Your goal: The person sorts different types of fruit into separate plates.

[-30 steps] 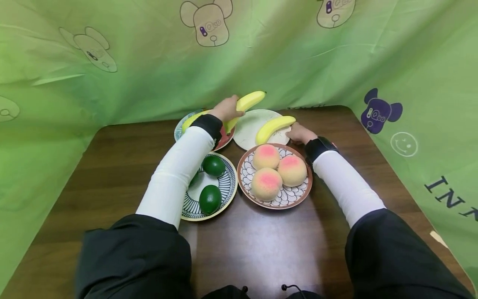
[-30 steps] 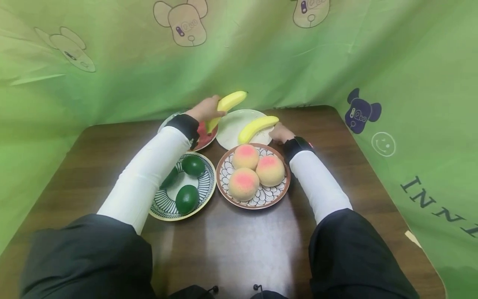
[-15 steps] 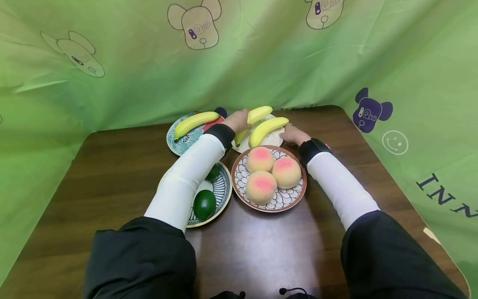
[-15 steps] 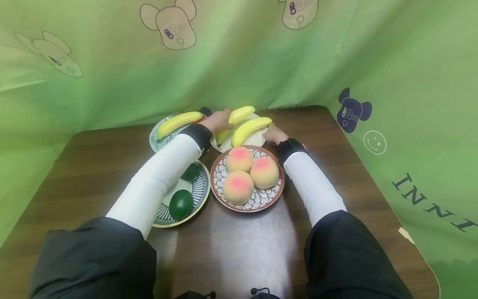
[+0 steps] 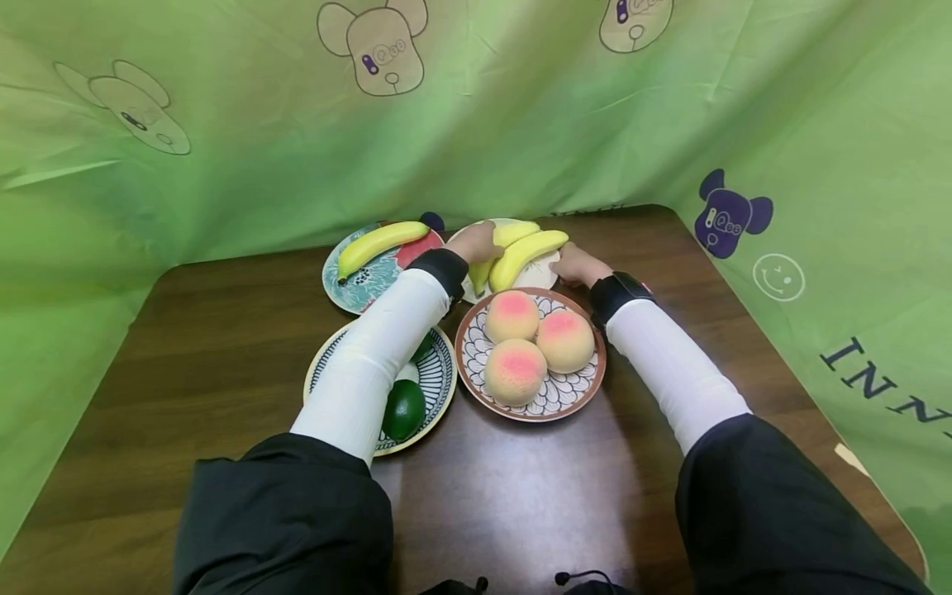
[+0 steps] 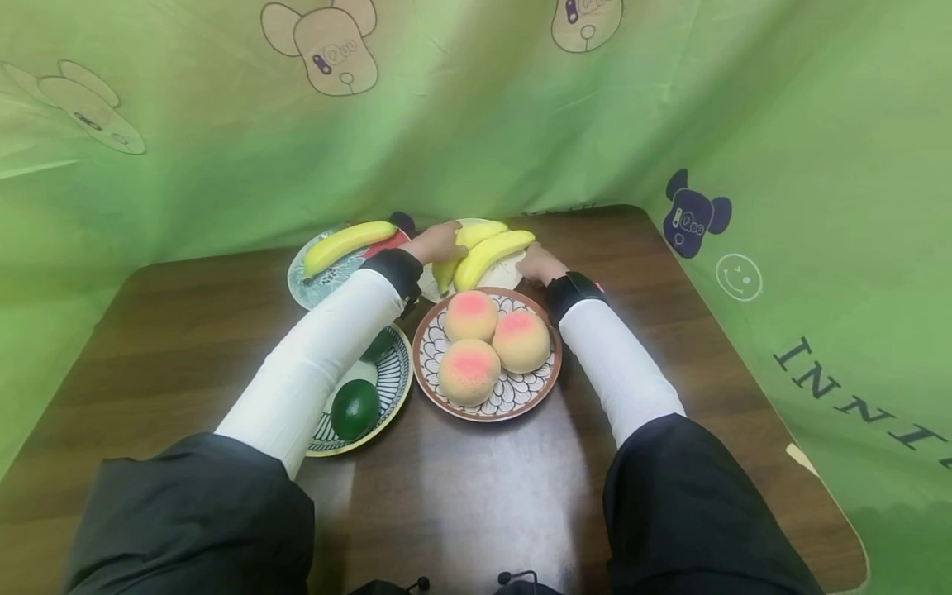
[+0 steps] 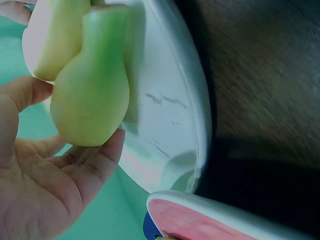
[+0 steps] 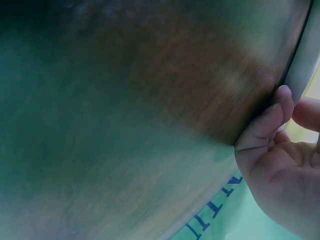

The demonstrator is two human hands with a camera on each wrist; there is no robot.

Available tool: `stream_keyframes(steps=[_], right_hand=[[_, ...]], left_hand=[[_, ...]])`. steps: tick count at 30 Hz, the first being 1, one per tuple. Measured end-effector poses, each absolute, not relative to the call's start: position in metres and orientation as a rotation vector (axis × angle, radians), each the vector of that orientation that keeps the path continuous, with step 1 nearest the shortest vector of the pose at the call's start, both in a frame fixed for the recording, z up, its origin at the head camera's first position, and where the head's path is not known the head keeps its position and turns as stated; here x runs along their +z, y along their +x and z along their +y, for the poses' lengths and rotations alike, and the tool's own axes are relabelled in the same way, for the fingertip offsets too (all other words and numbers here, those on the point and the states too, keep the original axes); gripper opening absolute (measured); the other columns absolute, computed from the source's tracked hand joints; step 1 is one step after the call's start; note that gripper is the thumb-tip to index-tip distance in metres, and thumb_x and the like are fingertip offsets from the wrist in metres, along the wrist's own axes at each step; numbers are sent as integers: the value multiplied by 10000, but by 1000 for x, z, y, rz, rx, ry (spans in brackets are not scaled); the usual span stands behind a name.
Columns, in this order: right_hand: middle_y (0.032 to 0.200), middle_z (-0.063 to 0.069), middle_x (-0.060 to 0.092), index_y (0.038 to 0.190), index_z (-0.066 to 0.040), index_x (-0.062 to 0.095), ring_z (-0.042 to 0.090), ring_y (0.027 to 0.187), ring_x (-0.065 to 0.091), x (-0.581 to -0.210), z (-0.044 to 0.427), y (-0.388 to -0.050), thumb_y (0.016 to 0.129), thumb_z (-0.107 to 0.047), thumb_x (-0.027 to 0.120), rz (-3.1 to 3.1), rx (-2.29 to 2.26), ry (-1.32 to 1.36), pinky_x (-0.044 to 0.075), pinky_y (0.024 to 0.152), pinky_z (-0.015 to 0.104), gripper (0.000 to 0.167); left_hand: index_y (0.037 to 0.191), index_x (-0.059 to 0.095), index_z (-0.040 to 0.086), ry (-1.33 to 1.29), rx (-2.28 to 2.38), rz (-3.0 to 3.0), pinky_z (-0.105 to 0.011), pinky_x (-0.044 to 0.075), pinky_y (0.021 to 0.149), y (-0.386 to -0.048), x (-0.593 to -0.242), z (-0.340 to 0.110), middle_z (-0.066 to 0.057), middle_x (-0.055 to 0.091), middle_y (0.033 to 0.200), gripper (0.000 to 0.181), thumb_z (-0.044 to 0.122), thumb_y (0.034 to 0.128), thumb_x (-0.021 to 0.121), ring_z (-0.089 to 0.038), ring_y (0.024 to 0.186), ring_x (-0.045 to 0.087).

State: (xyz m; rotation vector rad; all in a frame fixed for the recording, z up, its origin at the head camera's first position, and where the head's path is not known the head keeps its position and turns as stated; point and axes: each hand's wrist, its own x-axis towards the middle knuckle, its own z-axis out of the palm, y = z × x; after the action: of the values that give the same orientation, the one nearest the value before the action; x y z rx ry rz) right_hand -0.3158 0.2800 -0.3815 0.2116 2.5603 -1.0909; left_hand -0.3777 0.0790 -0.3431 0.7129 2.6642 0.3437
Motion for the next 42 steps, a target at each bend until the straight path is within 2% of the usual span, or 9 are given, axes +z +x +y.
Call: stream_keyframes(steps=[6,12,22,27,36,42], right_hand=[[634,-12,452,1201,76,450,83,545,463,-382,278,-318,1051,-106,413,2566,-1086,218,432,533,210,239],[619,-12,450,1191,77,450,83,530,460,-382,280,-317,1052,-100,410,2546,-1108,223,430,526,209,229],[635,-22,442,1069,36,468,89,555,457,-382,280,-316,1028,-93,414,2575,-1061,202,424,563,222,146],[587,-51,416,1110,46,468,71,530,442,-382,282,-316,1033,-95,392,2542,-1063,197,412,570,214,178],[570,-57,432,957,-15,492,78,530,452,-378,285,-312,1015,-83,403,2560,-1058,180,419,560,222,127],[567,-58,427,983,-3,494,83,537,457,-379,282,-312,1022,-96,404,2562,-1046,154,426,573,224,135]], left_hand=[[1580,285,-38,753,349,2617,-369,285,1275,-380,-342,75,-207,395,1623,620,234,1052,461,-317,1512,387],[1619,176,-15,750,275,2543,-345,191,1308,-384,-341,77,-180,276,1687,639,240,1073,389,-291,1580,262],[1646,29,47,679,343,2455,-343,132,1320,-381,-342,70,-147,154,1727,655,265,1103,322,-269,1601,193],[1647,-45,79,672,373,2412,-360,103,1325,-377,-333,65,-140,98,1737,690,328,1115,317,-272,1618,118],[1644,109,49,962,492,2612,-416,154,1319,-377,-288,43,-183,178,1714,762,339,1061,507,-333,1598,193],[1629,215,53,892,534,2734,-437,170,1315,-392,-265,-5,-182,238,1699,699,300,1049,518,-341,1590,215]])
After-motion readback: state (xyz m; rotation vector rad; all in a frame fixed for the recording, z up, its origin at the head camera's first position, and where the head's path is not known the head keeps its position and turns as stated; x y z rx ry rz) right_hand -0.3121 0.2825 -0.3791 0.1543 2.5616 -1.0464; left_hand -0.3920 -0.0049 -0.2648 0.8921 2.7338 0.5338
